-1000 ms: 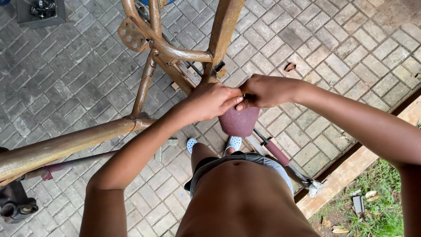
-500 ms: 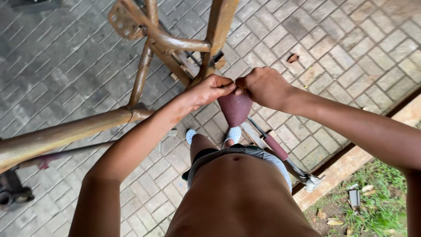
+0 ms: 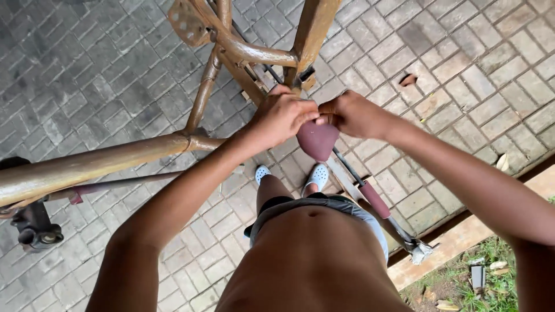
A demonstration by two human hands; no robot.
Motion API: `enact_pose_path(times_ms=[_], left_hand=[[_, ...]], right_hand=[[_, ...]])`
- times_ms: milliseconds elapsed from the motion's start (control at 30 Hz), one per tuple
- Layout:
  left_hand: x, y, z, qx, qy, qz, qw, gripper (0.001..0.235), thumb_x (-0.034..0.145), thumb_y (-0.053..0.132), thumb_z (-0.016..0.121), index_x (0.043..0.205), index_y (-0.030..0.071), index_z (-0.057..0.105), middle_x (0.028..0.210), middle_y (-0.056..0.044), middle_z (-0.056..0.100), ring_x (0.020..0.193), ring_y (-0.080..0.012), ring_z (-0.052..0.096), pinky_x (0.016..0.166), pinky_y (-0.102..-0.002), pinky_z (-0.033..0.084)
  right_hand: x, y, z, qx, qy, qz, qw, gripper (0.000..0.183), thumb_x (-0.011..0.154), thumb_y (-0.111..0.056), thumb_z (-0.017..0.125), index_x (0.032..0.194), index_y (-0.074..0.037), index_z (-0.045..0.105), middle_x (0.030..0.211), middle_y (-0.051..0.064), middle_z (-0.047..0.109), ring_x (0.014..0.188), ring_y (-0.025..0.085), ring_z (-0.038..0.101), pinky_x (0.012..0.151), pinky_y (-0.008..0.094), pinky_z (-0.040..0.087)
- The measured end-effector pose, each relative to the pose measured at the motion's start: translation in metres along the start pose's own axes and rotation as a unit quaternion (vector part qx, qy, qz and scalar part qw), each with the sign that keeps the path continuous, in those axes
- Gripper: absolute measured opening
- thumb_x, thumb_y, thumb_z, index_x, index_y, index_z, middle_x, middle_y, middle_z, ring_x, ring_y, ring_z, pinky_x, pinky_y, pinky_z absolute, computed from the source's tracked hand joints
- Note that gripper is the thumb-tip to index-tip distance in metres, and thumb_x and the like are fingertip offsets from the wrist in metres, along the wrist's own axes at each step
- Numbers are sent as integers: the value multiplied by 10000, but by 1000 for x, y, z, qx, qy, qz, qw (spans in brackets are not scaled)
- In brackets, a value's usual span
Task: The person uses a piece of sandpaper to smooth the surface of a rusty metal frame. They rub the sandpaper back and forth along the curved bars and joints of the structure, focusing on removing rust and smoothing the metal.
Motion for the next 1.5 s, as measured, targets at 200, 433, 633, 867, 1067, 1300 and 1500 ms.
enact_pose_path(times_ms=[200,433,633,867,1067,1300,1500], left_hand=[[0,41,-25,-30,-20,-9,999,222,1001,306,579,1032,201,773,690,-113,731,842,-358,723,901,-435,507],[3,30,-25,-64,-33,25,997,234,1023,304,551,997,158,732,720,-106,748,809,-327,749,966,-452,433],[2,34,-47,-177,25,103,978,255,1039,296,545,953,123,712,813,-115,754,873,-337,739,901,-453,517],[-18,40,-80,-266,210,139,931,268,1005,305,635,810,121,631,669,-29,604,708,-249,657,782,-352,537],[-33,30,-106,-273,217,119,930,259,971,328,658,784,151,633,593,-47,570,613,-261,630,679,-353,523],[-34,-25,-40,-150,64,12,987,396,996,441,534,779,114,589,610,-161,632,651,-391,703,633,-468,551],[-67,-45,-77,-455,109,-6,884,315,937,427,735,826,147,643,663,-29,642,710,-147,631,711,-316,518]], right_hand=[[-5,-1,-17,86,-137,84,983,273,975,-307,639,982,-116,834,778,166,799,716,338,733,783,468,566],[-4,8,-17,17,-139,110,984,314,979,-366,629,1116,-138,796,921,181,805,871,406,757,867,490,571],[-3,-5,-35,62,-114,98,987,240,960,-281,663,1071,-138,821,883,120,833,795,299,771,839,419,583],[-1,-10,-25,398,63,78,912,204,925,-208,723,891,-8,712,710,40,668,638,136,634,600,288,550],[9,-9,21,601,169,80,777,374,943,-319,698,969,28,561,690,54,609,527,133,673,454,249,559],[23,-59,13,150,289,265,908,406,988,-362,708,752,-33,681,571,115,559,579,188,520,586,314,418],[55,-83,23,208,431,244,843,523,973,-295,741,549,-101,504,457,-5,438,468,80,417,484,196,332]])
Point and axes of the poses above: each hand's wrist, its own x-axis towards the middle knuckle, its own z-axis out of the palm, y = z × x, the point moved 6 cm from there along x, towards the middle knuckle
